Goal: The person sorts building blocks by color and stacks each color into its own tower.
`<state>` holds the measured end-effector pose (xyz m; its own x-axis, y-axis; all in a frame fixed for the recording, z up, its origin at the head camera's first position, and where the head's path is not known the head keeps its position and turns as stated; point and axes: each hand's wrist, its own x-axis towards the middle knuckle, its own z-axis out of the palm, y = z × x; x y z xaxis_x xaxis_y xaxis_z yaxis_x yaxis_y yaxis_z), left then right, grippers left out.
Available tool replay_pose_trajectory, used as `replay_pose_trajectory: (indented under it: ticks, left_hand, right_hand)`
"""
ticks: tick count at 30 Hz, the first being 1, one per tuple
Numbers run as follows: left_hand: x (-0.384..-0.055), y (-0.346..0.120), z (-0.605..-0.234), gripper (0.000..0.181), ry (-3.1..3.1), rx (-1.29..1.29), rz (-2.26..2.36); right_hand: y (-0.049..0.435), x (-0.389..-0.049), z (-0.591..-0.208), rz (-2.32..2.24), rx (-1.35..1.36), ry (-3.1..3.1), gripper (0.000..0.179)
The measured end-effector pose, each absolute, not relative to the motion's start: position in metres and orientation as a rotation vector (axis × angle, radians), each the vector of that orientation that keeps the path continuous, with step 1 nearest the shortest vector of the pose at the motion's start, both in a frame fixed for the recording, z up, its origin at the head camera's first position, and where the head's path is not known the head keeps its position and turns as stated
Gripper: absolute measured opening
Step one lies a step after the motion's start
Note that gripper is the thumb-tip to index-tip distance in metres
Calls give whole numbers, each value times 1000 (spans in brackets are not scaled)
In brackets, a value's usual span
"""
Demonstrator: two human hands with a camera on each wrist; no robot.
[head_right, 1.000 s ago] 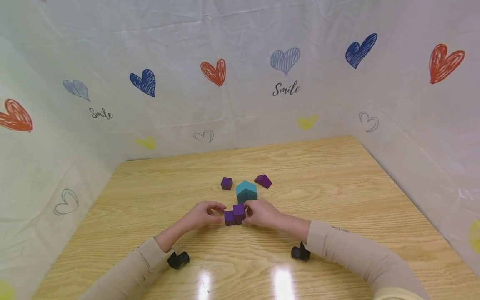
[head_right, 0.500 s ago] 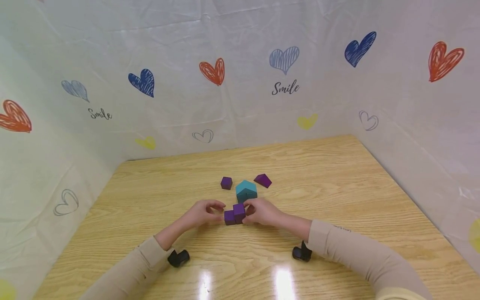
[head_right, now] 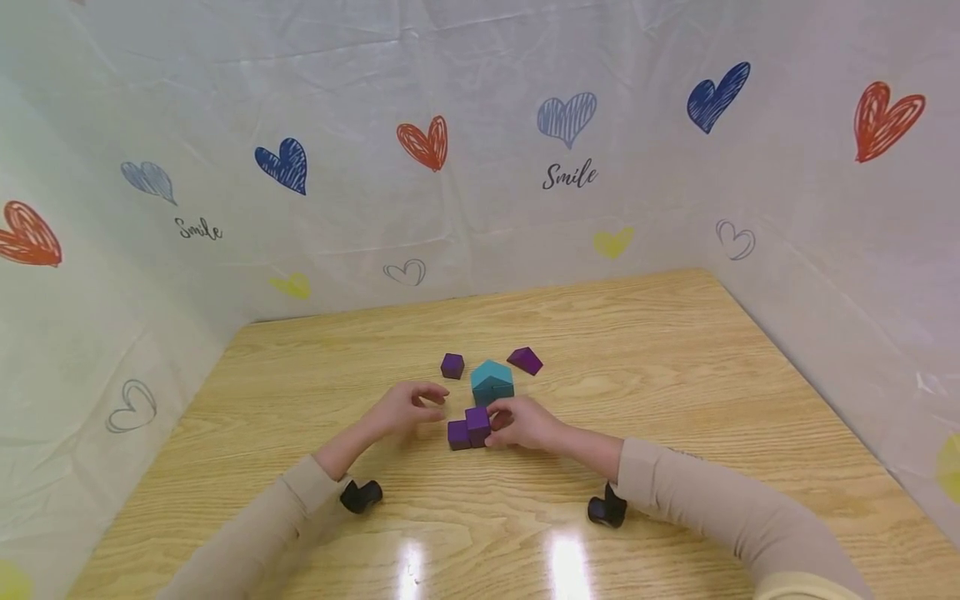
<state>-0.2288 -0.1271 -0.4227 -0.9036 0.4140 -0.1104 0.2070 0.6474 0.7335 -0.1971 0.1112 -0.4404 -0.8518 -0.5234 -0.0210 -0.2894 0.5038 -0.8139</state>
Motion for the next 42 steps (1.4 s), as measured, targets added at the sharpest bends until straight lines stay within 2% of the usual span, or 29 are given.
replay_pose_trajectory:
  ticks: [6,14,18,31,42]
  left_hand:
    - [-247,-125,-409,33,2751,415,1105]
    - [-274,-114,-414,55,2780,455,1007]
    - [-285,-107,-422,58,2761,480,973]
    - [-295,-107,-440,44,2769,371,1100]
    - [-289,-111,-435,38,2751,283,1131]
  right_hand:
    - [111,-197,-440,-1285,-667,2471,43]
    - [112,-196,-440,-1301,-654,2459,44]
    - [112,-196,-441,-1298,-658,2466,41]
    - [111,-197,-442,-1291,-666,2469,41]
    - [111,-197,-443,-1288,-643,2465,45]
